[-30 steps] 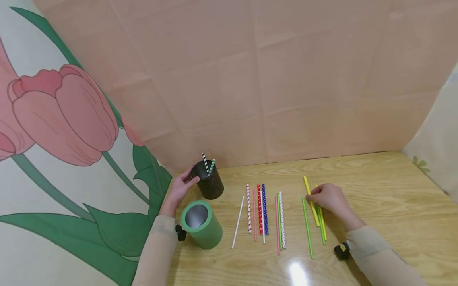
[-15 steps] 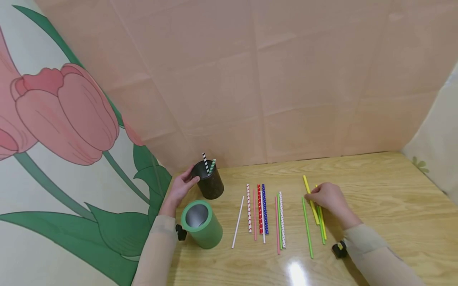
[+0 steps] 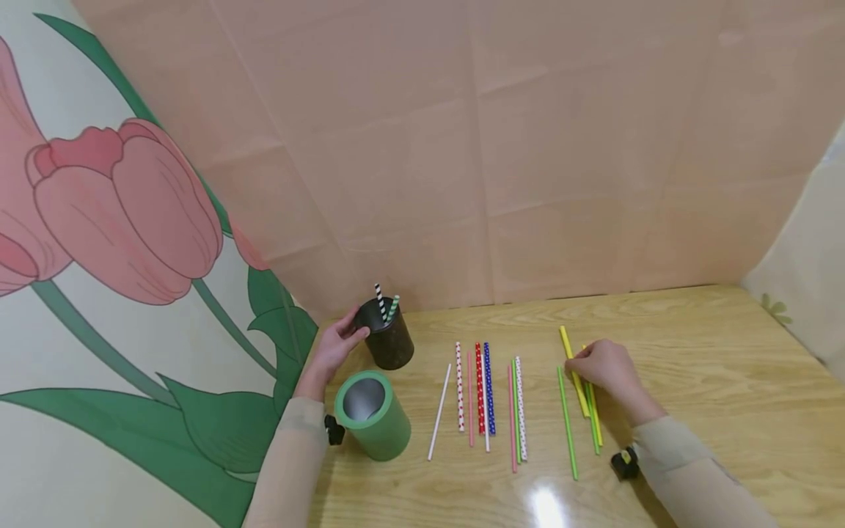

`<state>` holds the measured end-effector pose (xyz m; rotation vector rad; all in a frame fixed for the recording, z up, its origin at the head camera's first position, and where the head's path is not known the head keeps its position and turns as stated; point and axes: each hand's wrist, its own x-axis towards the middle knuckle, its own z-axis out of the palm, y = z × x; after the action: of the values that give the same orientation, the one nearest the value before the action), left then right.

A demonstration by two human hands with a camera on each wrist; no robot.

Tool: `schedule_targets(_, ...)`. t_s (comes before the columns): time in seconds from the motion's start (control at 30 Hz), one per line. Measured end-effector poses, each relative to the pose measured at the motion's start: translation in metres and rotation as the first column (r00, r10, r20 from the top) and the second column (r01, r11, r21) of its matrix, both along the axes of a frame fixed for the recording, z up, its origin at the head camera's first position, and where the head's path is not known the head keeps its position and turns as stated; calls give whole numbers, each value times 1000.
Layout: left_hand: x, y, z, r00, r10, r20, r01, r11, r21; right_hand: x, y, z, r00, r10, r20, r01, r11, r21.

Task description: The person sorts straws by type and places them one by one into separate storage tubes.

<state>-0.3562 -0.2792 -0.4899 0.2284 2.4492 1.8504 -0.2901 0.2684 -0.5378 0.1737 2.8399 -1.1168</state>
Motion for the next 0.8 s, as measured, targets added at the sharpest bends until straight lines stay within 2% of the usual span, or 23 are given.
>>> schedule_targets(0.1,6,4,12,1000,-9,25,9,1000,9,-1,3,-3,1000,10,6,-10,1000,-25)
schedule_targets(0.2,6,5,15,999,-11,44,10,1000,14,-2,7,-7,1000,18,14,-17,999,-46)
schedule_targets(0.37,-3,-1,0,1000,-5,30,5,1000,13,-4,11,-9,1000,15,7,-14,996,-84)
schedule_targets(0.6,-3,0,-3,1000,6,-10,-6,1000,1,-5,14,-8,999,15,28,-10,981,-195)
schedule_targets(0.8,0,0,-1,1000,11,-18,-11,1000,0,-6,16,-6,999,19,45,-7,966,-260)
